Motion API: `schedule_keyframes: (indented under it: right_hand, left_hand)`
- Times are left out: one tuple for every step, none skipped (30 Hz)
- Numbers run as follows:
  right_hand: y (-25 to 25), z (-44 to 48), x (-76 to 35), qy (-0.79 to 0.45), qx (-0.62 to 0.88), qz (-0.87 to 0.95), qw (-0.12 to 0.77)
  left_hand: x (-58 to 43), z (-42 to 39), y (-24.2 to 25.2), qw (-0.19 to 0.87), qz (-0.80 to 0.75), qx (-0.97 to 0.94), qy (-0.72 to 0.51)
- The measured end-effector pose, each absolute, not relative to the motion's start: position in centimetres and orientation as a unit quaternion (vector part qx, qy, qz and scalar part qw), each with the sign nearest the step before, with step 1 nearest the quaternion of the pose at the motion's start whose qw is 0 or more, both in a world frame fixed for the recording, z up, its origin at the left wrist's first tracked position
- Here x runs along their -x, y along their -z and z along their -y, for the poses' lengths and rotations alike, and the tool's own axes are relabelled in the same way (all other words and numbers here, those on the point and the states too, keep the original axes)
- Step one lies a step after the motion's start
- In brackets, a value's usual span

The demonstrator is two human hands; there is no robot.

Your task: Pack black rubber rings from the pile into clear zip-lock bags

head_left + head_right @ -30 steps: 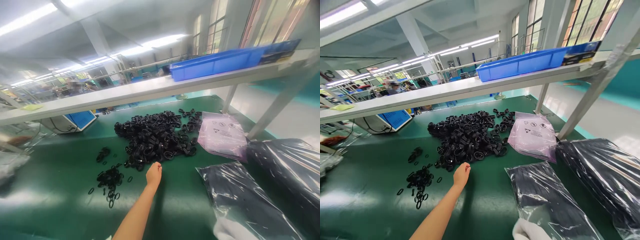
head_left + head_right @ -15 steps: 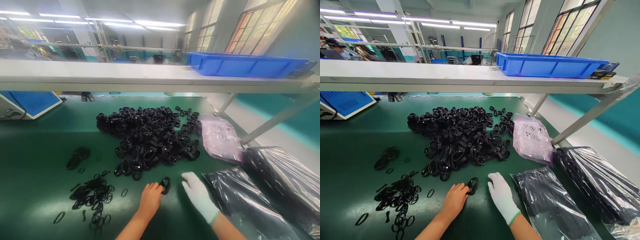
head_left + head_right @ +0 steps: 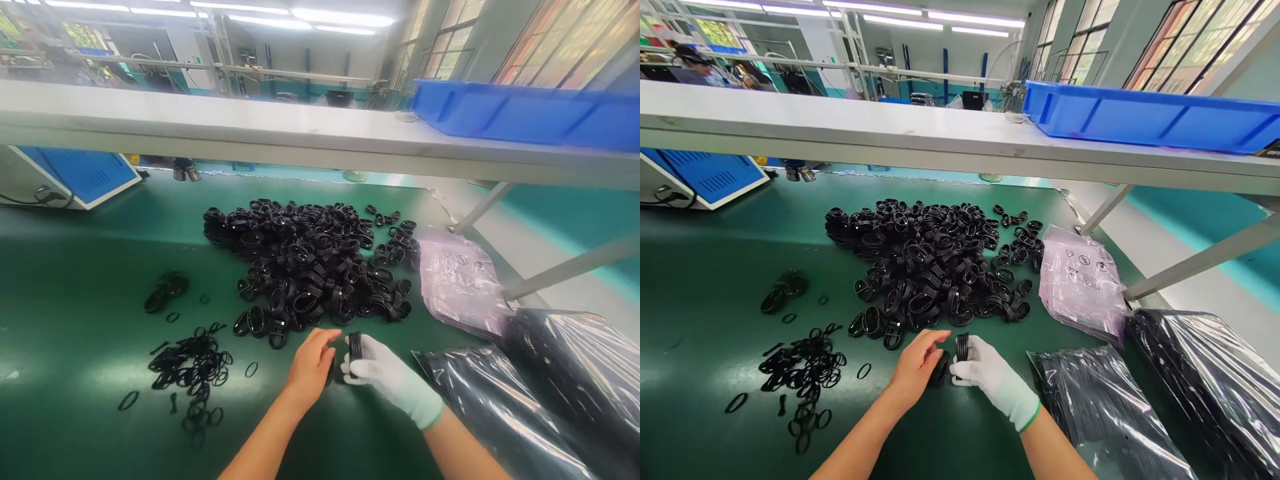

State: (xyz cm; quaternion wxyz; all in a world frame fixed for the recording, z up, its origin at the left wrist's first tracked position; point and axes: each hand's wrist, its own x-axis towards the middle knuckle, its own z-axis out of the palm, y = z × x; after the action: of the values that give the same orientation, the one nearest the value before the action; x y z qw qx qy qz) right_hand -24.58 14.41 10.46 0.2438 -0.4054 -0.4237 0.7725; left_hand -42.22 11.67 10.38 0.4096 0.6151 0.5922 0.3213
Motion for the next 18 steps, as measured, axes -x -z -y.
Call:
schedule_keyframes:
  right_hand:
    - [-11.0, -13.5, 24.5, -0.807, 0.378, 0.388, 0.236]
    - [-11.4, -12.8, 24.5, -0.826, 0.361, 0.368, 0.228]
    - [-11.8, -12.2, 24.5, -0.836, 0.349, 0.361, 0.221]
    - [-12.1, -11.7, 24.6, -0.837, 0.347, 0.362, 0.218]
    - [-12.3, -11.2, 24.8, -0.831, 0.355, 0.369, 0.218]
    - [-12.4, -10.8, 24.9, -0.819, 0.367, 0.38, 0.224]
    - [-12.5, -10.4, 25.1, -0.806, 0.379, 0.391, 0.233]
    - [-12.4, -9.9, 25.3, -0.797, 0.385, 0.398, 0.243]
    - [-12.3, -9.5, 25.5, -0.795, 0.383, 0.398, 0.252]
    - [-12.1, -9.0, 25.7, -0.8, 0.373, 0.392, 0.26]
    - [-11.9, -8.5, 25.9, -0.81, 0.358, 0.379, 0.267]
    - [-11.7, -8.0, 26.1, -0.821, 0.343, 0.364, 0.274]
    - [-11.5, -7.6, 26.3, -0.829, 0.332, 0.351, 0.282]
    - [-11.4, -7.2, 26.5, -0.832, 0.326, 0.341, 0.292]
    - [-11.4, -6.9, 26.6, -0.833, 0.321, 0.334, 0.302]
    - [-11.5, -6.7, 26.8, -0.836, 0.315, 0.327, 0.308]
    - [-11.6, -6.6, 26.9, -0.841, 0.309, 0.317, 0.31]
    - [-11.8, -6.5, 27.1, -0.85, 0.303, 0.301, 0.309]
  left_hand:
    - [41.8, -12.0, -10.7, 0.426, -0.564, -0.627, -0.328]
    - [41.5, -12.2, -11.0, 0.438, -0.54, -0.64, -0.326]
    - [41.2, -12.2, -11.2, 0.444, -0.522, -0.653, -0.322]
    - [41.0, -12.1, -11.4, 0.443, -0.511, -0.664, -0.319]
    - [40.9, -11.8, -11.5, 0.436, -0.505, -0.674, -0.316]
    - [40.9, -11.5, -11.6, 0.426, -0.504, -0.682, -0.314]
    - [40.9, -11.1, -11.7, 0.415, -0.507, -0.688, -0.313]
    - [41.0, -10.7, -11.8, 0.405, -0.511, -0.691, -0.312]
    - [41.1, -10.4, -11.8, 0.397, -0.514, -0.694, -0.311]
    - [41.2, -10.0, -11.7, 0.391, -0.518, -0.695, -0.309]
    - [41.3, -9.7, -11.7, 0.386, -0.521, -0.696, -0.307]
    - [41.4, -9.4, -11.6, 0.384, -0.524, -0.697, -0.304]
    - [41.6, -9.2, -11.5, 0.382, -0.525, -0.698, -0.303]
    - [41.7, -9.0, -11.4, 0.379, -0.526, -0.698, -0.303]
    - [41.8, -8.9, -11.3, 0.377, -0.527, -0.698, -0.306]
    - [41.9, -8.8, -11.2, 0.374, -0.527, -0.698, -0.31]
    - [42.1, -8.8, -11.2, 0.369, -0.529, -0.697, -0.313]
    - [42.1, -8.8, -11.1, 0.364, -0.533, -0.696, -0.314]
